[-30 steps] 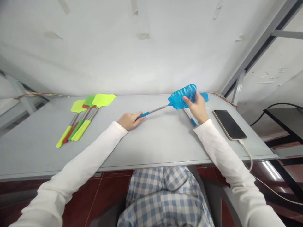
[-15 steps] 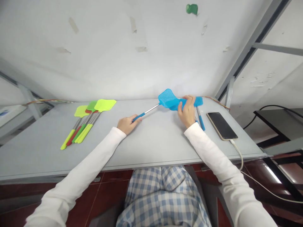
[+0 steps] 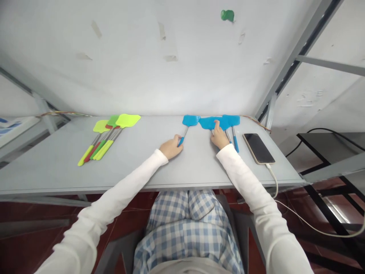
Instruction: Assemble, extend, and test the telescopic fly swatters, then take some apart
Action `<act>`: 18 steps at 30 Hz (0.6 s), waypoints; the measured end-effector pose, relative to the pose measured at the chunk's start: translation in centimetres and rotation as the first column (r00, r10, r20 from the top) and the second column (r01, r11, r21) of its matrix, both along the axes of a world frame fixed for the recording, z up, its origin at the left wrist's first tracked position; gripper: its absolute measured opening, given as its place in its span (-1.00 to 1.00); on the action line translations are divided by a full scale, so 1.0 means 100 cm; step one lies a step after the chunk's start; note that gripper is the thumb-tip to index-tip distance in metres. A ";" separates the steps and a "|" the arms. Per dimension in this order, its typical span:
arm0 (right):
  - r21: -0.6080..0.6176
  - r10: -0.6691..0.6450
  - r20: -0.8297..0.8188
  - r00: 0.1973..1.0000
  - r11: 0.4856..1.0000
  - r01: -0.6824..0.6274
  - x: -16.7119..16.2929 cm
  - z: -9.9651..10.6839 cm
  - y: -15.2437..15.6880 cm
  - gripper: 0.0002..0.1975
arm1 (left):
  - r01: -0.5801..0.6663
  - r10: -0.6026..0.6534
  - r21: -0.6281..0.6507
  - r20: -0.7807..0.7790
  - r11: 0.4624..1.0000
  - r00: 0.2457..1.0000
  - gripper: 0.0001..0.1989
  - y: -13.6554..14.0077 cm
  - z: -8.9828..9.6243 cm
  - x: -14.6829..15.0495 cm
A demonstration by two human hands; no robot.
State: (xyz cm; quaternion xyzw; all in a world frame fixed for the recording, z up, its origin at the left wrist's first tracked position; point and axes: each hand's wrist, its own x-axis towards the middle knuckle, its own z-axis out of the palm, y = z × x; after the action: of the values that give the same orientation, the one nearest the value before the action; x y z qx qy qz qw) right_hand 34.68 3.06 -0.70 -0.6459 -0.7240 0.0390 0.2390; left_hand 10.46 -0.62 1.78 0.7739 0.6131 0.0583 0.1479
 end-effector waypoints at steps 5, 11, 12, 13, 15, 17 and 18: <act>0.064 0.011 -0.083 0.996 0.998 -0.006 0.000 -0.002 0.006 -0.47 | 0.117 -0.117 -0.005 0.078 0.993 0.990 -0.44 -0.005 -0.002 0.048; 0.071 -0.048 -0.091 0.995 0.996 0.054 0.002 -0.005 0.008 -0.57 | 0.275 -0.288 0.097 0.158 0.956 0.944 -0.43 -0.011 -0.005 0.067; 0.073 -0.069 -0.077 0.995 0.994 0.075 0.000 -0.005 0.007 -0.60 | 0.304 -0.320 0.117 0.169 0.945 0.932 -0.46 -0.011 -0.006 0.062; 0.082 -0.088 -0.054 0.995 0.992 0.092 -0.002 -0.004 0.005 -0.62 | 0.318 -0.339 0.137 0.175 0.938 0.925 -0.49 -0.011 -0.006 0.055; 0.117 -0.090 0.015 0.996 0.989 0.088 -0.010 -0.002 0.001 -0.62 | 0.271 -0.300 0.178 0.164 0.946 0.940 -0.58 -0.007 -0.006 0.032; 0.137 -0.033 0.087 0.996 0.990 0.021 -0.020 0.000 -0.004 -0.61 | 0.064 -0.096 0.234 0.129 0.970 0.987 -0.66 0.001 -0.005 -0.002; 0.133 0.014 0.119 0.993 0.991 -0.030 -0.025 0.001 -0.007 -0.61 | -0.025 -0.005 0.254 0.115 0.967 0.993 -0.67 0.005 -0.004 -0.023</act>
State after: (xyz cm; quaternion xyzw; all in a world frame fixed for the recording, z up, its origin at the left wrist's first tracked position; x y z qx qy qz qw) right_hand 32.18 2.39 -0.60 -0.6215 -0.7449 -0.0453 0.2382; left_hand 8.16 -0.11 1.36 0.7788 0.5947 0.1819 0.0817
